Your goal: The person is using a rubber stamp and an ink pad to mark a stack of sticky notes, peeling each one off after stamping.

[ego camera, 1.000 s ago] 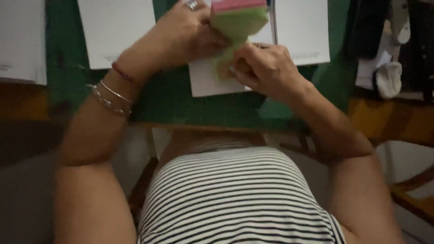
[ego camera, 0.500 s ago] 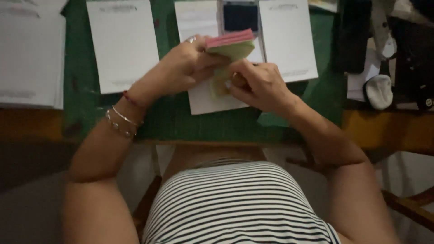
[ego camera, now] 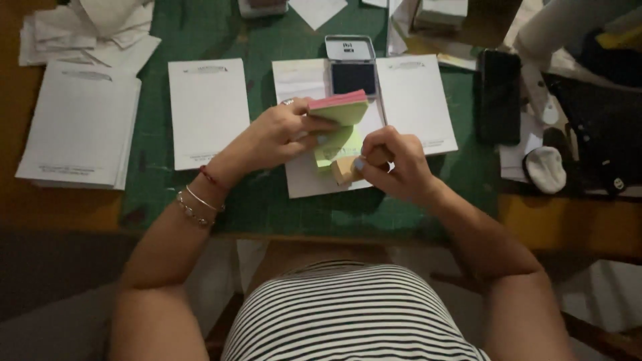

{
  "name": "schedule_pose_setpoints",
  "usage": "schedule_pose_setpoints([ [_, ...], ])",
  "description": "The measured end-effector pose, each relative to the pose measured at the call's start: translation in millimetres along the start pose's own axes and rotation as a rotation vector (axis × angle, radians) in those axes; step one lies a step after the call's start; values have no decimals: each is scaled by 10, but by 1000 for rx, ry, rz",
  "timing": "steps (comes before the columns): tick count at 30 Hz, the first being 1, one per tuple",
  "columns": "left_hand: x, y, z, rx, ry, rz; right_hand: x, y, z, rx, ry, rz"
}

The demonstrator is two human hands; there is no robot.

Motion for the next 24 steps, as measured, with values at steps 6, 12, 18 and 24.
schedule_pose_setpoints([
  [6, 61, 69, 170, -95, 77, -7, -43, 43, 78, 27, -39, 46],
  [12, 89, 96, 292, -81, 123, -17, -29, 87, 70, 119, -36, 50],
  [18, 99, 107, 278, -95, 153, -34, 118, 183, -101, 104, -3, 64],
  [24, 52, 48, 162, 22, 126, -67, 70, 339, 42, 49, -56, 162],
])
Point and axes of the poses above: each hand's wrist, its own x-axis towards the middle knuckle, its own y-axis out of the back of the hand, z = x × y, the point moved 5 cm from there along x, towards the middle knuckle, and after that the axes turned 8 degrees about -x, right-handed, at the moved point
